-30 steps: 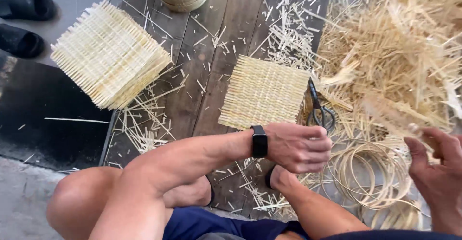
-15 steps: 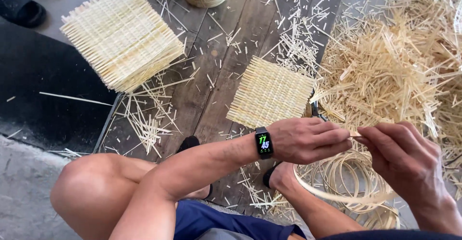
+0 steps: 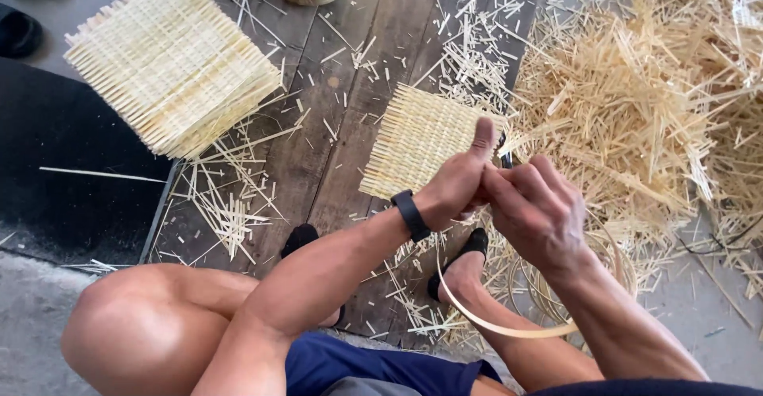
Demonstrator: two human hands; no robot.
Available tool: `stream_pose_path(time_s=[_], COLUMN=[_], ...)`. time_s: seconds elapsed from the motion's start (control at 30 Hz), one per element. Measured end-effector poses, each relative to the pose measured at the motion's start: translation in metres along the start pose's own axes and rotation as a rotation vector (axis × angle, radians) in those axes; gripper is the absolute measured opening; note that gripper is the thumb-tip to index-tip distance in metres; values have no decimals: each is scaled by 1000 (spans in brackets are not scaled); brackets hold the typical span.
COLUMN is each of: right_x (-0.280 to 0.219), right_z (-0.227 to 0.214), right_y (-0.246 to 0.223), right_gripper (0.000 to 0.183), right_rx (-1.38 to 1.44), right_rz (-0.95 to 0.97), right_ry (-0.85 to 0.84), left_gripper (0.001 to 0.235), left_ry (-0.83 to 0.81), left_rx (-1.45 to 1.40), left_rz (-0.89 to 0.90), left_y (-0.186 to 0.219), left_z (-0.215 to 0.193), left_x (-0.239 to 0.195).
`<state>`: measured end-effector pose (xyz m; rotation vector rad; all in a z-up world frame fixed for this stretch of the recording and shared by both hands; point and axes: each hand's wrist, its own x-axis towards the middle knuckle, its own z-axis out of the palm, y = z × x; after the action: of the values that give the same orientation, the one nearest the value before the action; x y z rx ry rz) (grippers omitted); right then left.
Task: The person trims the edges of woven bamboo basket lids using shears. They repeatedly place a wooden template inside each lid, cut the overhanging bamboo strips, remove the template, and stack the finished lids.
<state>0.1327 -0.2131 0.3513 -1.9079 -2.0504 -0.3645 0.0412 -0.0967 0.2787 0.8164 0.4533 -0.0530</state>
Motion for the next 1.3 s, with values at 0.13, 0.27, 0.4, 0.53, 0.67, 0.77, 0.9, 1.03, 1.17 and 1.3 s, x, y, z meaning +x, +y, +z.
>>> stream_pose_path(time_s=[0.13, 0.27, 0.4, 0.53, 0.67, 0.77, 0.9, 1.03, 1.17, 1.3], right_x=[-2, 0, -35, -66, -74, -72, -78, -81, -87, -100], right_z=[16, 15, 31, 75, 97, 108, 109, 101, 122, 168], right_y=[16, 60, 73, 83, 89, 91, 93, 89, 80, 79], right_gripper=[16, 24, 42, 37, 35, 41, 40, 26, 19, 25], right_rx=[173, 431, 1557, 1741, 1668, 1745, 1715, 1400, 1103, 871], right_rz=[155, 1009, 1277, 1209, 1228, 1303, 1215, 1303, 1411, 1561], right_ry=[-39, -12, 294, 331, 126, 137, 30, -52, -111, -34], left_gripper=[71, 46, 33, 29, 31, 33, 35, 36, 25, 21], left_ry=[5, 119, 53, 84, 165, 181, 204, 300, 542, 701], left_rx=[-78, -225, -731, -362, -26, -23, 1, -163, -252, 290], left_rz=[-57, 302, 464, 234, 26, 30, -2, 23, 113, 336], left_y=[-10, -16, -17, 9, 29, 23, 10, -2, -32, -88], left_z=[-17, -68, -98, -115, -115, -115, -128, -143, -167, -201], left_x=[10, 23, 25, 15, 24, 34, 36, 45, 69, 84])
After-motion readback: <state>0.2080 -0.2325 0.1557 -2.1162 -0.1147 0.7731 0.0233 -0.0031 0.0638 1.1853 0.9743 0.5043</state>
